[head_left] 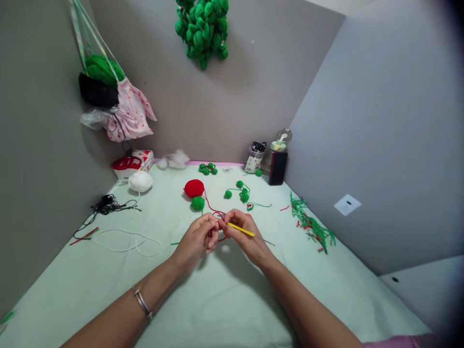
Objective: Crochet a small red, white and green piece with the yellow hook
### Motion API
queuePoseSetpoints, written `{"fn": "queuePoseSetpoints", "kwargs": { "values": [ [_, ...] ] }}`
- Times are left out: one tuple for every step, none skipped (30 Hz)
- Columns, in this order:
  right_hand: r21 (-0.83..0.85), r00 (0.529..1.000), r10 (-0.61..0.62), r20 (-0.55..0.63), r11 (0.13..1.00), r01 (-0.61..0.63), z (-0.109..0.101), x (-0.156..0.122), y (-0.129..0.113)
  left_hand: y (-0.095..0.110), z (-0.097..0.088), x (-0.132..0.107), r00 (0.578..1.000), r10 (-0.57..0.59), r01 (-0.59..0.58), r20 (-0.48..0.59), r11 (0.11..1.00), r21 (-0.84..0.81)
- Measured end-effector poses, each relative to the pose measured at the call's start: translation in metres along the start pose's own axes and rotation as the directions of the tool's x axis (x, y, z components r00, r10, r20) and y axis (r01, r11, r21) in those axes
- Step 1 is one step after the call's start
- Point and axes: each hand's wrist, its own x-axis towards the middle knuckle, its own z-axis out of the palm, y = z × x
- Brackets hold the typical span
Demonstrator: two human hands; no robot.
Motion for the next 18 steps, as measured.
{"fn": "queuePoseSetpoints", "kwargs": {
  "values": [
    [-0.009,1.000,-0.011,0.005,1.000,0.011,0.000,0.000,0.001,-0.001,0.000,0.000,1.000,-0.001,0.001,0.008,1.000,-0.004],
    [-0.019,1.000,-0.021,0.011,1.000,0.022,0.001,0.000,0.002,-0.001,-0.001,0.000,1.000,-0.001,0.001,0.018,1.000,-0.002],
    [-0.031,0.999,-0.030,0.015,0.999,0.030,0.001,-0.001,0.003,-0.002,-0.002,0.000,0.999,-0.003,0.003,0.032,1.000,0.005],
    [-0.047,0.999,-0.036,0.017,0.998,0.037,0.000,-0.001,0.004,-0.003,-0.003,0.000,0.999,-0.007,0.007,0.051,1.000,0.016],
    [-0.066,0.999,-0.040,0.019,0.997,0.041,-0.001,-0.001,0.005,-0.004,-0.005,-0.001,0.997,-0.013,0.011,0.072,0.999,0.032],
    [-0.089,0.999,-0.042,0.023,0.995,0.044,-0.002,-0.001,0.006,-0.005,-0.007,-0.002,0.995,-0.021,0.016,0.094,0.999,0.050],
    [-0.113,0.999,-0.045,0.027,0.992,0.048,-0.003,-0.001,0.007,-0.006,-0.010,-0.003,0.993,-0.030,0.022,0.113,0.998,0.067],
    [-0.141,0.998,-0.049,0.032,0.989,0.053,-0.004,-0.001,0.008,-0.006,-0.012,-0.003,0.991,-0.038,0.028,0.127,0.996,0.080],
    [-0.172,0.998,-0.056,0.036,0.983,0.061,-0.006,0.000,0.009,-0.007,-0.015,-0.003,0.989,-0.045,0.033,0.137,0.995,0.089],
    [-0.208,0.997,-0.065,0.038,0.975,0.072,-0.007,0.001,0.010,-0.007,-0.017,-0.002,0.989,-0.052,0.039,0.141,0.995,0.092],
    [-0.249,0.996,-0.079,0.037,0.965,0.086,-0.009,0.001,0.011,-0.008,-0.020,0.000,0.988,-0.058,0.046,0.141,0.995,0.091],
    [-0.295,0.995,-0.099,0.032,0.950,0.104,-0.010,0.002,0.012,-0.008,-0.022,0.002,0.989,-0.065,0.053,0.134,0.995,0.088],
    [-0.348,0.992,-0.125,0.024,0.929,0.126,-0.010,0.003,0.013,-0.009,-0.024,0.004,0.990,-0.071,0.061,0.120,0.995,0.085],
    [-0.407,0.987,-0.158,0.013,0.901,0.150,-0.011,0.003,0.014,-0.010,-0.025,0.006,0.992,-0.077,0.069,0.099,0.994,0.083],
    [-0.470,0.980,-0.200,-0.003,0.865,0.175,-0.011,0.003,0.016,-0.012,-0.026,0.008,0.994,-0.084,0.078,0.073,0.993,0.084],
    [-0.536,0.969,-0.245,-0.016,0.820,0.199,-0.010,0.003,0.017,-0.014,-0.025,0.008,0.995,-0.091,0.087,0.047,0.992,0.086],
    [-0.600,0.956,-0.292,-0.021,0.769,0.221,-0.010,0.002,0.019,-0.015,-0.024,0.009,0.995,-0.101,0.098,0.027,0.991,0.088],
    [-0.660,0.943,-0.333,-0.015,0.712,0.241,-0.009,0.001,0.020,-0.017,-0.022,0.008,0.993,-0.113,0.112,0.018,0.990,0.087]
  ]
}}
